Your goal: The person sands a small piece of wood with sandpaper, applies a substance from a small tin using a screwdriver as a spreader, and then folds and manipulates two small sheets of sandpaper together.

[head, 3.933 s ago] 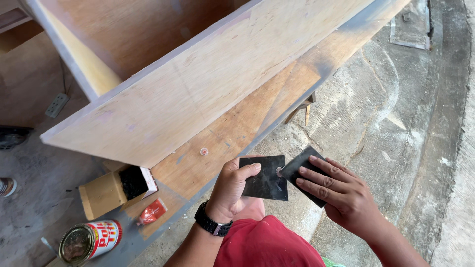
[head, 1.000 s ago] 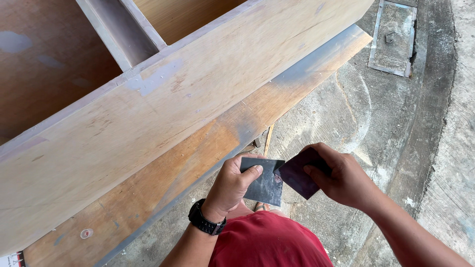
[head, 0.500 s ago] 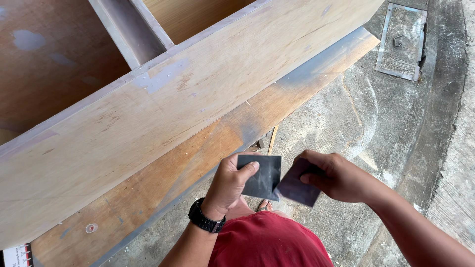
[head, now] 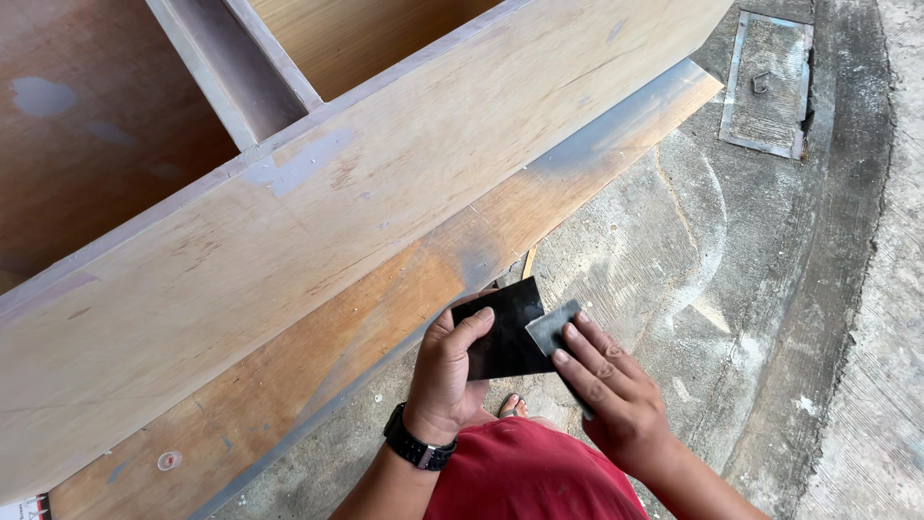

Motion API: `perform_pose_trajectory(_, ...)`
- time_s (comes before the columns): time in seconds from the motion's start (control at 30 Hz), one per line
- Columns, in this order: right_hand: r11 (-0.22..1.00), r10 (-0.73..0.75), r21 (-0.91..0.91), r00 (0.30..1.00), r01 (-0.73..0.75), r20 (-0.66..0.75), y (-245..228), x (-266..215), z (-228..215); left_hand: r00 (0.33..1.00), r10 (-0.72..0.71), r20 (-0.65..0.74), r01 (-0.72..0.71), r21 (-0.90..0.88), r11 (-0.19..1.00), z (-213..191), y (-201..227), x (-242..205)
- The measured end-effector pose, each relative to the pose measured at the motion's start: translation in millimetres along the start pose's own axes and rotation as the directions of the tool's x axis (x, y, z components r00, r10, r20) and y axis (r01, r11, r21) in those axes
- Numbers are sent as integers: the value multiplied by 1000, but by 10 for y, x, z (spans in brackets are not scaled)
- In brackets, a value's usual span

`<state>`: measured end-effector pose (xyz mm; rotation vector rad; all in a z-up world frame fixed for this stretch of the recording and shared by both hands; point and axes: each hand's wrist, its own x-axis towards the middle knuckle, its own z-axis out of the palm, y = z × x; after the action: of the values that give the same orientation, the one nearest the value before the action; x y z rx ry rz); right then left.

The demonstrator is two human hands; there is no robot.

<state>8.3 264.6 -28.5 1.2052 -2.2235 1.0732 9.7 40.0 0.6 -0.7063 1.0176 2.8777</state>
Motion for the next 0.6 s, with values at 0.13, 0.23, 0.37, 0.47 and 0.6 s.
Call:
perform_pose_trajectory(0.13,1000,7,-10,999,-7,-36,86,-61,80,999,-33,17,33,19,999,9,-7,-12)
perform_pose_trajectory(0.23,999,40,-3,997,-41,-71,198,-82,68,999,-36,4,36,-32,999,-36,-28,11)
perform_pose_trajectory(0.37,699,626,362,773,-616,106,326,-161,20,993,10,121,-7,-26,1000,-220,11,78)
perform_pose_trajectory(0.47,-68,854,716,331,-694,401,370,-206,100,986,-9,166,-1,55,998,-347,44,133)
perform_pose_trajectory(0.6,-416,774,764,250,-493,582,339,-107,90,973,3,230,-51,202,978,-480,-4,200)
